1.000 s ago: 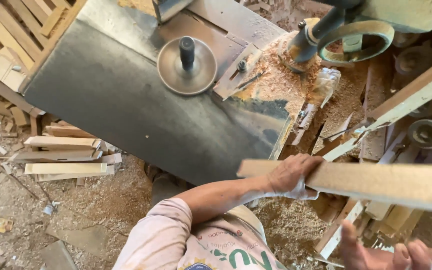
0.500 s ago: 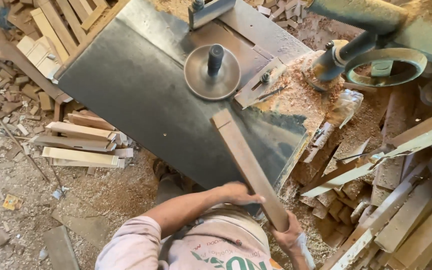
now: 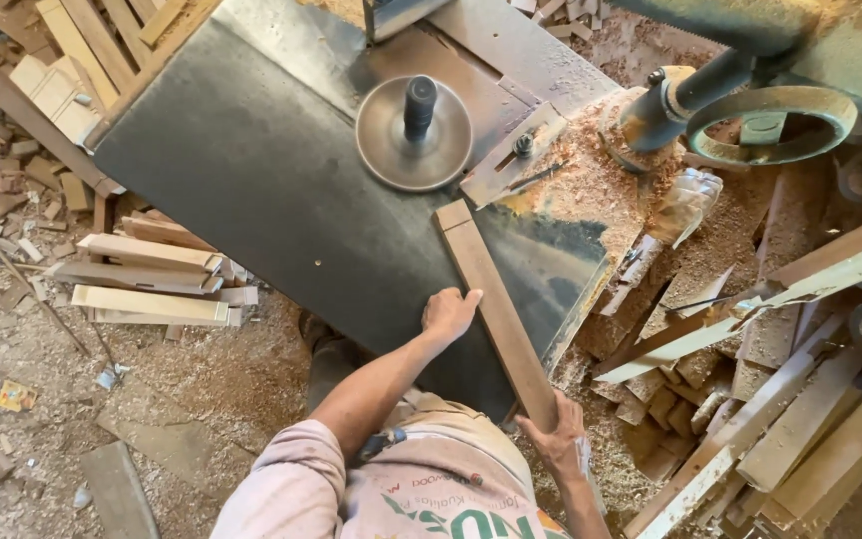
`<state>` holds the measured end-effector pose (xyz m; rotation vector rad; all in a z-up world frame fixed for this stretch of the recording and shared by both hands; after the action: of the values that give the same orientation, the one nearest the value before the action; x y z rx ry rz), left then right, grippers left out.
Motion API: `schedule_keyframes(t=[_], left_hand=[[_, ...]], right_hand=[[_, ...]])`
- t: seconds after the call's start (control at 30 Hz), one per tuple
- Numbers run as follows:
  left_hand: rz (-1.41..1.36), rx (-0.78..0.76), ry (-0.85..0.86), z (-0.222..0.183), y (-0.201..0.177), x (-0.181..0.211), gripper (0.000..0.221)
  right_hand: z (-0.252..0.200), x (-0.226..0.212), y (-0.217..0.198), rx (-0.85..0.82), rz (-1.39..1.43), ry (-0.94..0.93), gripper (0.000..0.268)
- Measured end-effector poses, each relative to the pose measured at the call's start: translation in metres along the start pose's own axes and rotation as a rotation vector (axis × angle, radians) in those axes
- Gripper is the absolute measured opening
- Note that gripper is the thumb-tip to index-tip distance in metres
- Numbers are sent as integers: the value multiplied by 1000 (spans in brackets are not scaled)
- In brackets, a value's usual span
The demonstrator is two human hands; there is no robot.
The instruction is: Using a stationary disc sander to smooth and shape the edges of a wooden strip in a workshop.
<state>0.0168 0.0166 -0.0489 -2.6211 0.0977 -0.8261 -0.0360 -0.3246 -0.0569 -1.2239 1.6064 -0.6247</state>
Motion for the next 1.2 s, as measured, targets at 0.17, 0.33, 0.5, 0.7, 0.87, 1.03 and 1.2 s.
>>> schedule_keyframes(t=[0.17,0.33,0.5,0.7,0.87,1.03,1.2], left_hand=[[-80,28,-49,14,-5,6,44],[-71,46,-39,31,-2,7,39],[-115,40,3,29,2,5,38],[-135,59,16,35,0,7,38],[-127,78,10,40,-6,7,40],[-122,71,-12,39,-9,9,38],[-123,87,-5,48,-10,8,39]], right_hand=[[12,-19,-6,74,-38,-53,94],[17,-16,-3,167,-38,-131,91],[16,-22,-8,246,-47,-253,90],[22,-33,-8,147,-60,-187,84],[24,-44,-11,153,-82,-187,79],[28,-42,-7,154,-75,-185,84],[31,-46,-7,99,-82,-114,87]])
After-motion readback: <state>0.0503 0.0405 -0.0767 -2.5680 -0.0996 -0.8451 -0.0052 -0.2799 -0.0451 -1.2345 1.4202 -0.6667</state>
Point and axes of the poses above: each hand's wrist, its own z-axis towards the middle knuckle, its own y-axis out of the palm, x = y × z, the point moved 9 cm from there along z, towards the middle knuckle, and after that the axes turned 2 degrees about x, right-handed, at the moved point
